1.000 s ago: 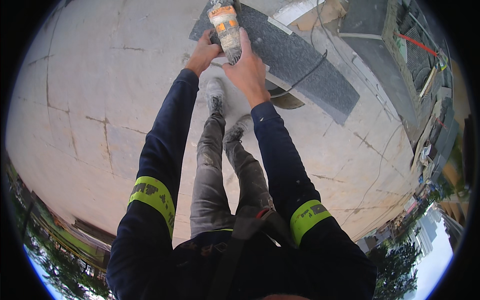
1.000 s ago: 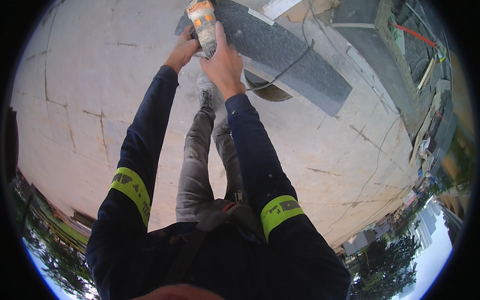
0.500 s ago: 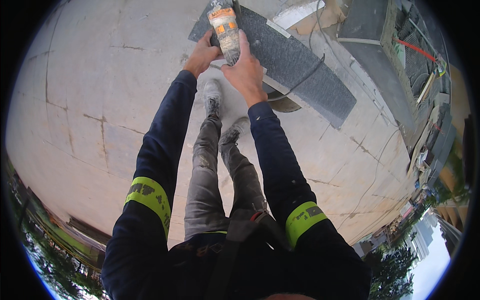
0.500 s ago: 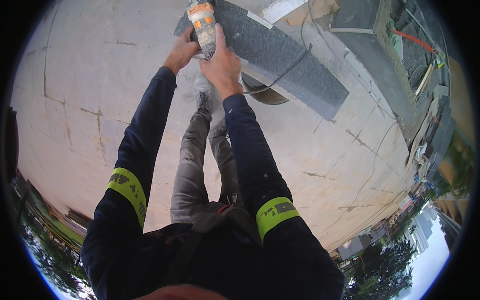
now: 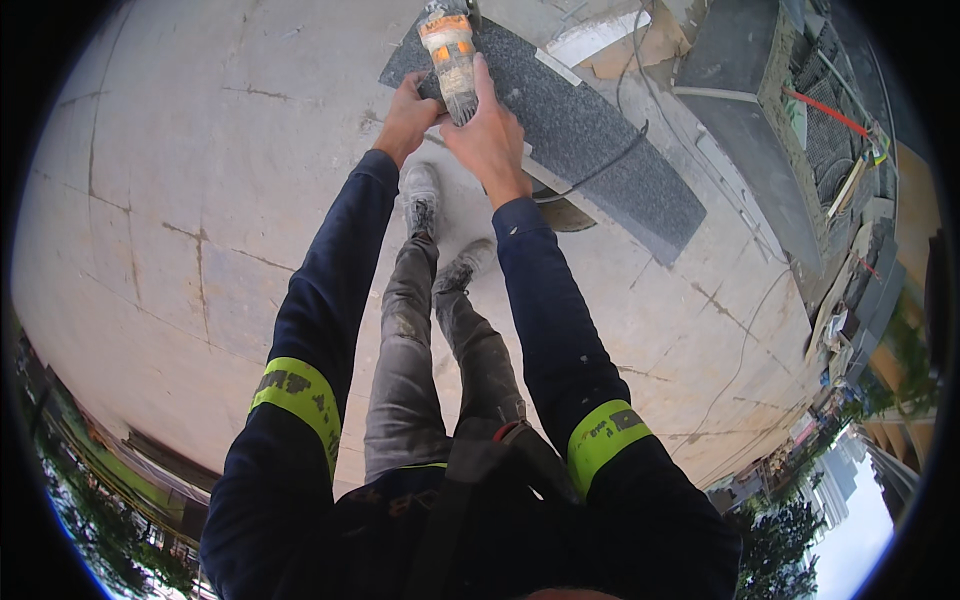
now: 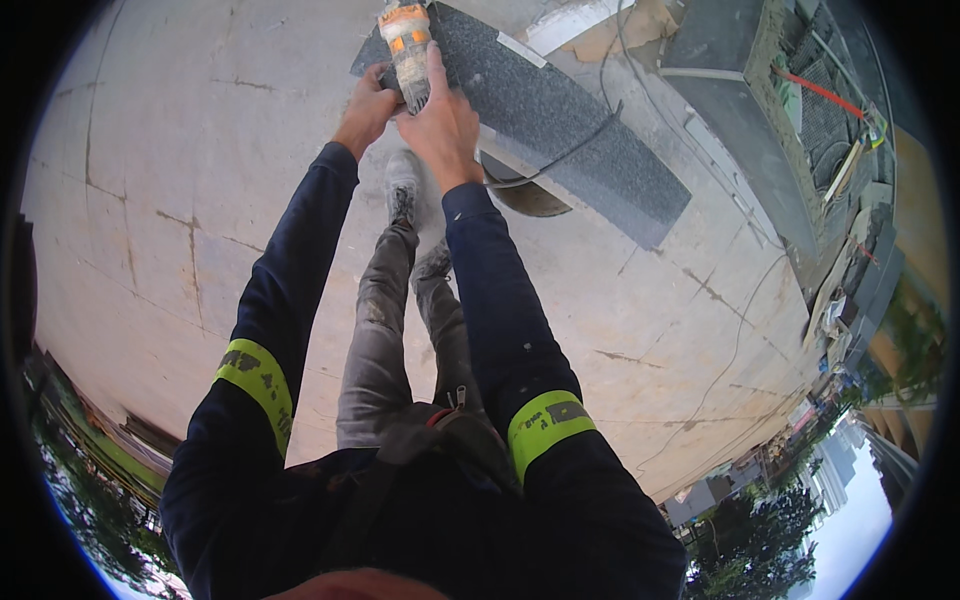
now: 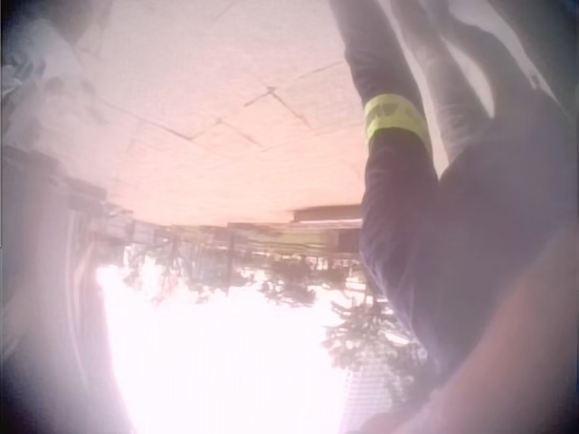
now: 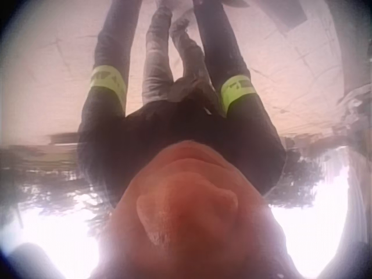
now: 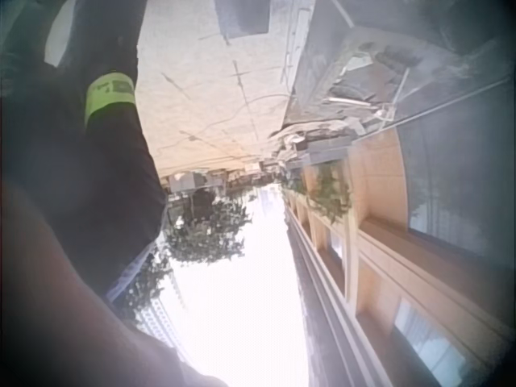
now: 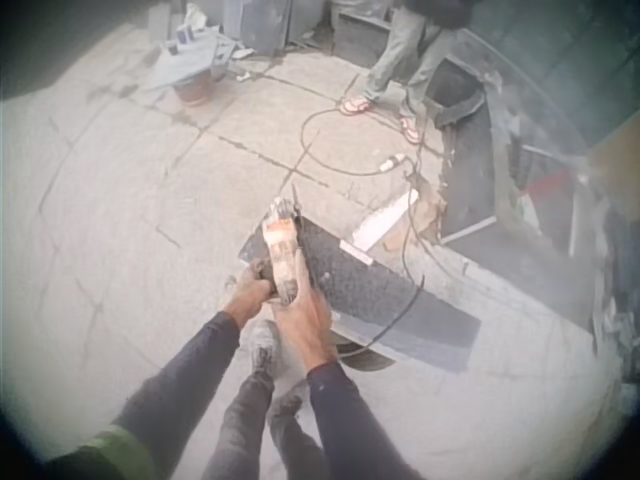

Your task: The person uses an angle grinder to cut a dark stone tile on a work surface, then measures the tile and a curved opening with a tape measure and marks the tile with a pencil. The person handles the tile and tools directly with both hands.

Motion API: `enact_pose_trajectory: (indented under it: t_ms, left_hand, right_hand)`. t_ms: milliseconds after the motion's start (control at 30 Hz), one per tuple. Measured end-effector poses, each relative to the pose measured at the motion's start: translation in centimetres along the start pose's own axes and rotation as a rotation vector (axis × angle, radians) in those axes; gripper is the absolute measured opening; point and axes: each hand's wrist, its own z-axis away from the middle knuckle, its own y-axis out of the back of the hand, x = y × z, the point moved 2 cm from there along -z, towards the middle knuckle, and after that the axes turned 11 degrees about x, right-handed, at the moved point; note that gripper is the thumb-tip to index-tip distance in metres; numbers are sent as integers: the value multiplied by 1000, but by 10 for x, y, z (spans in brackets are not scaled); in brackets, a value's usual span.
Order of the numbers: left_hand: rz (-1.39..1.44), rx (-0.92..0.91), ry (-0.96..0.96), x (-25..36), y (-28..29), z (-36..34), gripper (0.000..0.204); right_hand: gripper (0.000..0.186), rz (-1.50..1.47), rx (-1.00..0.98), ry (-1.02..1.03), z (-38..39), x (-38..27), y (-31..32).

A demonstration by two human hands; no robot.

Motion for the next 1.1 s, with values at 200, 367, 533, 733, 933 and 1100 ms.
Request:
enact_pose_trajectory:
  t_ms: [200, 367, 533, 733, 933, 1100]
  left_hand:
    - [170, -6, 40, -8, -5, 5, 74]
    - [151, 14, 41, -14, -8, 2, 80]
    - [98, 41, -56, -38, -3, -16, 83]
    - [-44, 43, -112, -40, 3, -22, 83]
    - [68, 42, 11, -13, -4, -4, 80]
    - [97, 36, 13, -9, 0, -2, 79]
  right_hand:
    - [106, -23, 17, 26, 28, 1, 13]
    - [104, -23, 2, 3, 22, -3, 18]
    - [104, 5, 24, 7, 6, -5, 5]
    - [107, 32, -97, -66, -4, -10, 7]
    - [106, -13, 12, -1, 24, 0, 18]
    - [106, 2, -26, -37, 34, -4, 24]
